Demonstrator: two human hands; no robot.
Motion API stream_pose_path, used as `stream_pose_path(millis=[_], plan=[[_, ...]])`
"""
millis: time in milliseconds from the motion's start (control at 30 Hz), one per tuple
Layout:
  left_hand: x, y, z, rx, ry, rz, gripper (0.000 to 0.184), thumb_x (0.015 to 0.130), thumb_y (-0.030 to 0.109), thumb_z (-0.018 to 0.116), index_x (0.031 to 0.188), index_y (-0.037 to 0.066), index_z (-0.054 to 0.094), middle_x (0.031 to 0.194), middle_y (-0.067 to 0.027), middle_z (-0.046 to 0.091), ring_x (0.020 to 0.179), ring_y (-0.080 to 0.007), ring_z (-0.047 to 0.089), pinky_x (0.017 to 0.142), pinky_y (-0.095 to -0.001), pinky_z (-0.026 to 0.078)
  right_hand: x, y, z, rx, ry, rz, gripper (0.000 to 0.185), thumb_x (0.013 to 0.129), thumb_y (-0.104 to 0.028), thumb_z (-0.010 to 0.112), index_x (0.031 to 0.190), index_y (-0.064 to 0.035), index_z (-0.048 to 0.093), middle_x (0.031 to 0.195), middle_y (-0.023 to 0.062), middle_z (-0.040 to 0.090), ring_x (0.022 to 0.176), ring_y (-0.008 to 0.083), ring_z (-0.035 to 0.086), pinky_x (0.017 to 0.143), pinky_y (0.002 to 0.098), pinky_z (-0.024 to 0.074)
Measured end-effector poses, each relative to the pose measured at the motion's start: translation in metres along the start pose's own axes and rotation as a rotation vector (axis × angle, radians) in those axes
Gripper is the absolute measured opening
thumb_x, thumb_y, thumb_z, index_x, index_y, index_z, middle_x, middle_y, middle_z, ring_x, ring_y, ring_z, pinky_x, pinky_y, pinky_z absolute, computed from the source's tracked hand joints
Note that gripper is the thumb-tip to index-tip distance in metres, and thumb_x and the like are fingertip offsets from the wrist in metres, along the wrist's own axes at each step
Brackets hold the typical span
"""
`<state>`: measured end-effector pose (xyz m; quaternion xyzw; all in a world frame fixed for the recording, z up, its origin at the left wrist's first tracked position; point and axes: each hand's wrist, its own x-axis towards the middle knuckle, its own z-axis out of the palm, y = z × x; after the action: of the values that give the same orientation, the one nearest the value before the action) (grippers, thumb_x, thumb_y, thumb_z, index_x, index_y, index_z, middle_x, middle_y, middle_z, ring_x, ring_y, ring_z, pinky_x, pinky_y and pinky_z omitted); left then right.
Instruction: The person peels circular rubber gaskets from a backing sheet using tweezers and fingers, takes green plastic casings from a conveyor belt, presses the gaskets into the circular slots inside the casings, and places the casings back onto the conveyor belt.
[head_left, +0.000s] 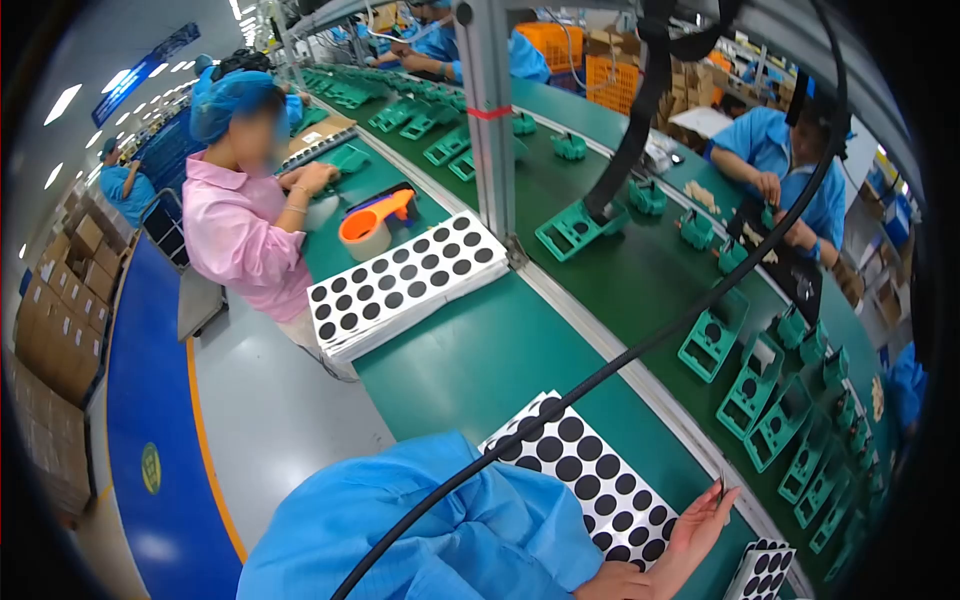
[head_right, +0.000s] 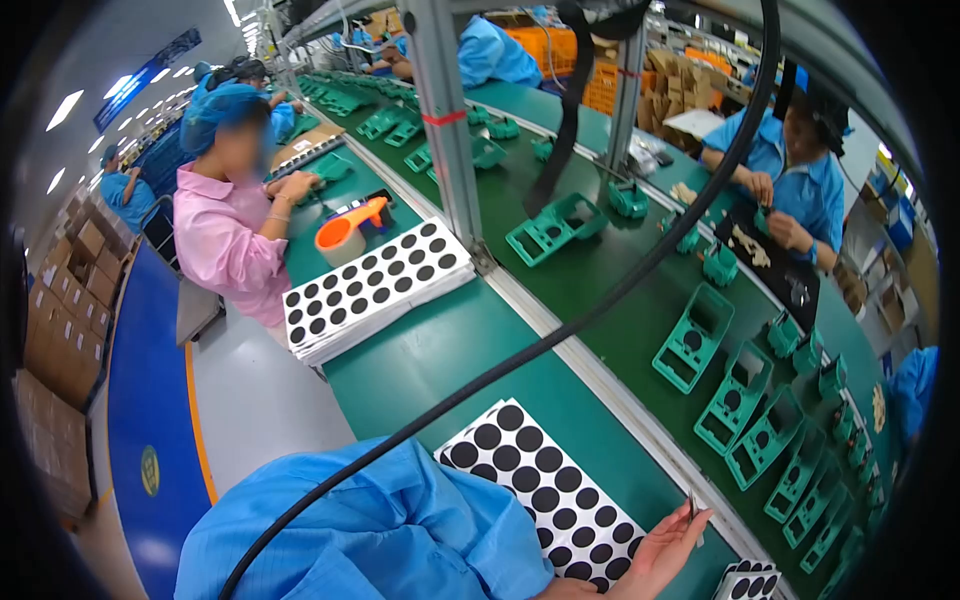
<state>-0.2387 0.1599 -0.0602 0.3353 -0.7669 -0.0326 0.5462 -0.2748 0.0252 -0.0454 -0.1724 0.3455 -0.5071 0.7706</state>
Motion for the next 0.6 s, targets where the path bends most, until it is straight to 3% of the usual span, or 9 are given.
stream_pose_path(millis=[100, 167, 200, 233, 267, 300, 400, 600], plan=[[-0.039, -0.019, 0.033, -0.071, -0.186, -0.125, 0.022, 0.072, 0.031, 0.053, 0.082, 0.011, 0.055, 0.085, -0.0065, 0.051, 0.077, -0.0213, 0.050, 0.056, -0.0338, 0.039, 0.005, 0.004, -0.006, -0.020, 0.027, 0.009, 0.026, 0.083, -0.024, 0.055, 0.093, 0.0007, 0.054, 0.085, 0.0065, 0.059, 0.073, 0.0084, 0.059, 0.058, 0.0126, 0.0507], [-0.055, -0.010, 0.055, -0.166, -0.316, -0.203, 0.021, 0.069, 0.026, 0.050, 0.078, 0.007, 0.052, 0.084, -0.0096, 0.048, 0.083, -0.0241, 0.048, 0.061, -0.0363, 0.038, 0.006, 0.008, -0.017, -0.041, -0.167, -0.045, 0.024, 0.084, -0.022, 0.053, 0.095, -0.0005, 0.054, 0.089, 0.0060, 0.058, 0.079, 0.0097, 0.057, 0.065, 0.0160, 0.0493], [-0.033, -0.012, 0.028, -0.045, -0.167, 0.037, 0.028, 0.066, 0.038, 0.055, 0.077, 0.012, 0.054, 0.083, -0.0096, 0.049, 0.079, -0.0265, 0.047, 0.058, -0.0385, 0.037, 0.002, 0.011, -0.013, -0.051, -0.207, -0.069, 0.022, 0.085, -0.021, 0.053, 0.095, -0.0019, 0.054, 0.090, 0.0057, 0.058, 0.080, 0.0105, 0.056, 0.068, 0.0180, 0.0475], [-0.020, -0.002, 0.011, -0.020, -0.155, 0.007, 0.026, 0.067, 0.039, 0.055, 0.075, 0.015, 0.053, 0.084, -0.0066, 0.049, 0.083, -0.0249, 0.045, 0.059, -0.0376, 0.036, 0.002, 0.013, -0.012, -0.072, -0.232, -0.106, 0.021, 0.085, -0.020, 0.052, 0.096, -0.0032, 0.055, 0.091, 0.0054, 0.058, 0.082, 0.0114, 0.055, 0.071, 0.0201, 0.0457], [-0.012, 0.000, -0.002, -0.098, -0.111, -0.015, 0.021, 0.065, 0.028, 0.055, 0.077, 0.011, 0.052, 0.087, -0.0042, 0.050, 0.084, -0.0205, 0.046, 0.060, -0.0303, 0.035, -0.001, 0.014, -0.007, -0.153, -0.146, -0.152, 0.017, 0.086, -0.023, 0.050, 0.096, -0.0083, 0.051, 0.086, 0.0032, 0.056, 0.074, 0.0113, 0.053, 0.060, 0.0195, 0.0422], [-0.009, 0.000, -0.011, -0.128, -0.242, -0.045, 0.024, 0.063, 0.029, 0.056, 0.078, 0.011, 0.053, 0.087, -0.0029, 0.050, 0.085, -0.0199, 0.046, 0.059, -0.0312, 0.035, -0.003, 0.014, -0.007, -0.112, -0.192, -0.151, 0.015, 0.086, -0.021, 0.051, 0.095, -0.0094, 0.049, 0.090, 0.0052, 0.057, 0.077, 0.0135, 0.054, 0.061, 0.0202, 0.0423], [0.002, 0.002, -0.026, -0.130, -0.217, -0.084, 0.022, 0.060, 0.021, 0.058, 0.078, 0.009, 0.054, 0.086, -0.0019, 0.052, 0.081, -0.0185, 0.048, 0.058, -0.0279, 0.035, -0.014, 0.010, 0.009, -0.129, -0.023, -0.131, 0.014, 0.084, -0.017, 0.055, 0.094, -0.0082, 0.049, 0.089, 0.0084, 0.059, 0.074, 0.0140, 0.058, 0.058, 0.0204, 0.0474], [0.006, 0.005, -0.038, -0.196, -0.393, -0.131, 0.021, 0.064, 0.022, 0.061, 0.078, 0.009, 0.053, 0.086, -0.0012, 0.049, 0.081, -0.0161, 0.047, 0.061, -0.0270, 0.035, -0.018, 0.003, 0.019, -0.107, 0.031, -0.131, 0.015, 0.082, -0.018, 0.056, 0.088, -0.0062, 0.049, 0.081, 0.0085, 0.059, 0.066, 0.0111, 0.058, 0.053, 0.0195, 0.0494]])
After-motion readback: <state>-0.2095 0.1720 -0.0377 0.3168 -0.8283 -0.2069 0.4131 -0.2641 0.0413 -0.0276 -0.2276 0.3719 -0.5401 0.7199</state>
